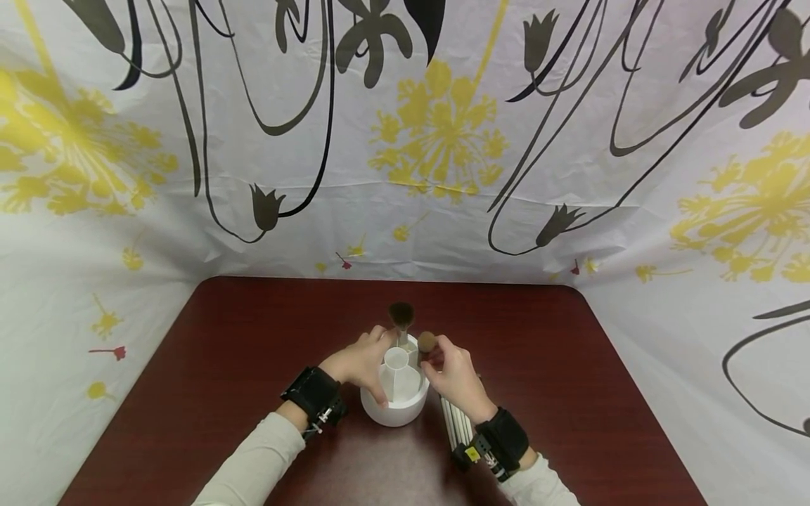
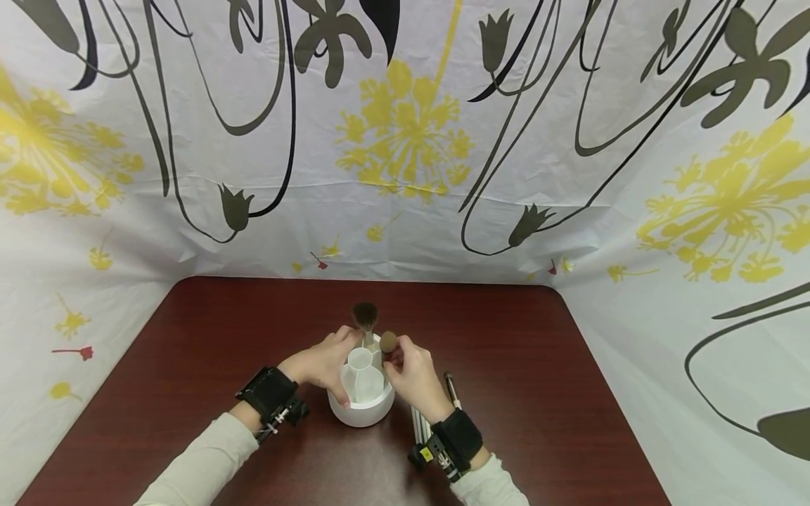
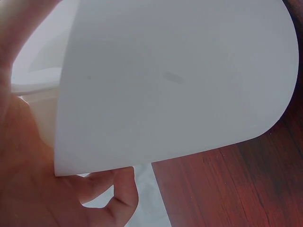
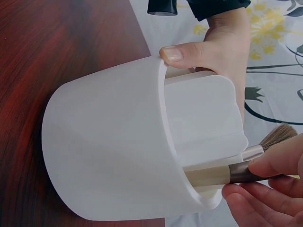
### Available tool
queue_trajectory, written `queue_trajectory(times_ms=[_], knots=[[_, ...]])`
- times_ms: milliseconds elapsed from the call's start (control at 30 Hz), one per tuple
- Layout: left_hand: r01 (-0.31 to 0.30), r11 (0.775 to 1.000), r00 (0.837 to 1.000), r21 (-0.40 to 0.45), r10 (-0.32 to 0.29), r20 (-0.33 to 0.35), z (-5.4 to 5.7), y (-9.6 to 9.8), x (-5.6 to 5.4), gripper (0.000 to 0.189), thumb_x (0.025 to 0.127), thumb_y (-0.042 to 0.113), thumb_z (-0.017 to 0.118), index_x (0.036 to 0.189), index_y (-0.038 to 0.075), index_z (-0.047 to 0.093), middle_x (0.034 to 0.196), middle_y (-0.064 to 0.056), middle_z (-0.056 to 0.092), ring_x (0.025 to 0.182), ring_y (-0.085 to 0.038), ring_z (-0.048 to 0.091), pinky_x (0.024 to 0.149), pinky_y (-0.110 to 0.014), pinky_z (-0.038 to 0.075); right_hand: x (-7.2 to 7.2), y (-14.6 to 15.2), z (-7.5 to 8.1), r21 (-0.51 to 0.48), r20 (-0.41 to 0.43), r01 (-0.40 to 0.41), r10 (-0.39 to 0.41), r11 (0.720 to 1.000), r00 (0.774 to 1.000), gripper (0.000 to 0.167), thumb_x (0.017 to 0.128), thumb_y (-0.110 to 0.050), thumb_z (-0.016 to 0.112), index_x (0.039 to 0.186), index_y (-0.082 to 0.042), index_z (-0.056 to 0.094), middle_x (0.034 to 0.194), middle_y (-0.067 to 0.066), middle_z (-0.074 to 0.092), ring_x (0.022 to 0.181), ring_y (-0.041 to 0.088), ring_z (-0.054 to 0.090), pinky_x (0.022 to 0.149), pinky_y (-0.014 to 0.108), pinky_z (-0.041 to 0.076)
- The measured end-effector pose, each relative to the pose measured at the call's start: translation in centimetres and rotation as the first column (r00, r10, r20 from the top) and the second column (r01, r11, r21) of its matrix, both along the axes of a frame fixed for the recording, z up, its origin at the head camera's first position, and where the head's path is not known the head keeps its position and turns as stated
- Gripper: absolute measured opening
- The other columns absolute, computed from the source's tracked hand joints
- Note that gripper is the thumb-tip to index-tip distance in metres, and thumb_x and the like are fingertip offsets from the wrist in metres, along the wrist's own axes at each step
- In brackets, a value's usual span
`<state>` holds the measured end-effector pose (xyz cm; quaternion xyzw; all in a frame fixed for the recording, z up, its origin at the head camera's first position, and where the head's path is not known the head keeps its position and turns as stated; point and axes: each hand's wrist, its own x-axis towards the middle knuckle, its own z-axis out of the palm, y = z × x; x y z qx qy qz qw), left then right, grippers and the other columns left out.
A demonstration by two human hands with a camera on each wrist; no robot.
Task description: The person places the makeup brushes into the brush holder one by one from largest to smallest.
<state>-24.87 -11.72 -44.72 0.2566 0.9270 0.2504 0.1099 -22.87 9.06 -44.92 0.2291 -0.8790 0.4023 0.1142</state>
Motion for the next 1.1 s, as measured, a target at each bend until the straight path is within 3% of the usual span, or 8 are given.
queue_trajectory(times_ms=[400, 567, 767, 967, 1100], knots=[[0.001, 1.0, 1.0, 0.005, -0.001, -0.013, -0.2, 0.1, -0.1, 0.121, 0.037, 0.036, 0.089, 0.139, 0.015, 0.027, 0.121, -0.011, 0.037, 0.107, -0.031, 0.041, 0.08, -0.041, 0.043, 0.0, 0.7, 0.0, -0.048, -0.041, -0.022, 0.02, 0.999, 0.999, 0.025, 0.074, 0.002, 0.067, 0.097, 0.001, 0.056, 0.08, 0.008, 0.063, 0.072, 0.015, 0.062, 0.064, 0.026, 0.052], [0.005, 1.0, 0.999, -0.02, -0.006, -0.034, -0.2, 0.0, -0.1, 0.121, 0.039, 0.04, 0.089, 0.139, 0.013, 0.027, 0.129, -0.013, 0.035, 0.114, -0.032, 0.038, 0.081, -0.045, 0.043, 0.0, 1.6, 0.0, -0.041, -0.059, -0.006, 0.004, 0.999, 0.998, 0.02, 0.079, 0.0, 0.063, 0.097, 0.0, 0.056, 0.08, 0.009, 0.064, 0.071, 0.015, 0.062, 0.062, 0.025, 0.051], [0.038, 0.999, 0.999, 0.022, -0.038, -0.014, -0.2, -0.2, -0.1, 0.119, 0.042, 0.038, 0.089, 0.139, 0.01, 0.027, 0.136, -0.015, 0.029, 0.121, -0.03, 0.036, 0.087, -0.042, 0.042, -0.3, 3.5, 0.0, -0.05, -0.065, 0.054, -0.057, 0.997, 0.996, 0.017, 0.081, 0.0, 0.061, 0.097, -0.002, 0.057, 0.08, 0.009, 0.064, 0.067, 0.014, 0.062, 0.059, 0.024, 0.05], [0.095, 0.99, 0.995, 0.105, -0.098, 0.021, -0.2, -0.7, -0.4, 0.118, 0.043, 0.031, 0.089, 0.139, 0.006, 0.026, 0.136, -0.017, 0.025, 0.124, -0.03, 0.032, 0.095, -0.041, 0.037, -0.7, 5.8, -0.2, -0.043, 0.011, 0.132, -0.132, 0.99, 0.991, 0.016, 0.081, 0.001, 0.061, 0.096, -0.004, 0.057, 0.082, 0.009, 0.065, 0.066, 0.018, 0.061, 0.05, 0.023, 0.044], [0.111, 0.986, 0.991, 0.128, -0.119, 0.056, -0.1, -0.8, -0.6, 0.119, 0.044, 0.028, 0.089, 0.141, 0.006, 0.023, 0.137, -0.017, 0.023, 0.126, -0.03, 0.029, 0.097, -0.042, 0.034, -0.9, 7.4, -0.8, -0.004, 0.069, 0.185, -0.184, 0.983, 0.981, 0.015, 0.083, -0.001, 0.059, 0.097, -0.004, 0.057, 0.082, 0.009, 0.063, 0.067, 0.018, 0.06, 0.05, 0.023, 0.043]])
